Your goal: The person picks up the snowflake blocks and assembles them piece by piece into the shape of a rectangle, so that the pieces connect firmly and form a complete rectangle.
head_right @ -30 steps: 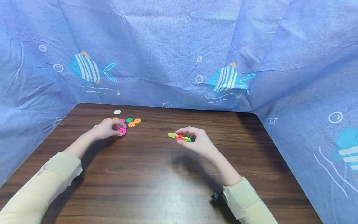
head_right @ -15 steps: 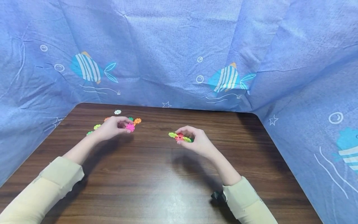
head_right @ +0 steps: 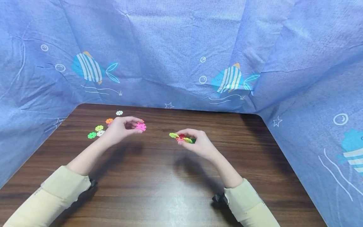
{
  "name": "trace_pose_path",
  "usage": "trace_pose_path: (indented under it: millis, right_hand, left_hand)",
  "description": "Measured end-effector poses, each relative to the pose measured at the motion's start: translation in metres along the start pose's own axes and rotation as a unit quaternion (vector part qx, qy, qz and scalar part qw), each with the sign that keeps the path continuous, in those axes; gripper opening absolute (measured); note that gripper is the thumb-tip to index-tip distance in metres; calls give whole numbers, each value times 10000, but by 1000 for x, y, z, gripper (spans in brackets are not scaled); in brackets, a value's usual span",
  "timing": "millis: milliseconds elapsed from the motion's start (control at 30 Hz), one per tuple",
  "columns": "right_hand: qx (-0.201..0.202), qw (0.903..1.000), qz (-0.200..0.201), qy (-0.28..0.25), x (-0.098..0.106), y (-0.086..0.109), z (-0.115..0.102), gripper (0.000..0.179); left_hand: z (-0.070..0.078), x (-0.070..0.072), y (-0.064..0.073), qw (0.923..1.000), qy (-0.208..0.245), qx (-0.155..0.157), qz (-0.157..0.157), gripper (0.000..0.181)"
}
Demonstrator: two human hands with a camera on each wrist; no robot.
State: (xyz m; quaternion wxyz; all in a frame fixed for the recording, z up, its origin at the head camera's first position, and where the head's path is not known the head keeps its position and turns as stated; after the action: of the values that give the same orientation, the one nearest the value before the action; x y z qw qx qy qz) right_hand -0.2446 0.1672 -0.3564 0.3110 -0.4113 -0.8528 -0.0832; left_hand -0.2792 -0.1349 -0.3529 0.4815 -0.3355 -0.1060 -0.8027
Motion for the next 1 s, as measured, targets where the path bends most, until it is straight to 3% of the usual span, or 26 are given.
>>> trace_pose_path:
  millis: [200,467,700,1000]
  right_hand:
    - [-32,9999,89,-79,-3,-2,-7,28]
    - [117,9998,163,-43,-4,0,-44,27]
    - [200,9997,70,146,-7,0,-48,26]
    - [322,9992,-163,190,-10,-2,-50,27]
  left_hand:
    - [20,-11,2,9989,354,46,294,34]
    - [42,-28,2,9972,708,90,201,36]
    - [50,-42,1,9959,893,136,-23,39]
    - [55,-50,1,9954,949,-79,-79,34]
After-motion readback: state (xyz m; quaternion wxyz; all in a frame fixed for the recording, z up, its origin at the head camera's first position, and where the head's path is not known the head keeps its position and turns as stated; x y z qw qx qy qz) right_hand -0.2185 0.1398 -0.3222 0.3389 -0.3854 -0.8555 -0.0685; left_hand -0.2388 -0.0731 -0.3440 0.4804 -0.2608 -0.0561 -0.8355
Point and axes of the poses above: each hand's wrist, its own y-axis away from the middle knuckle, its own x-axis out of the back of the hand, z = x × y, the point moved 3 cm from there along -y, towards the middle knuckle, and after that the axes turned 15 degrees about -z, right-handed, at the moved point
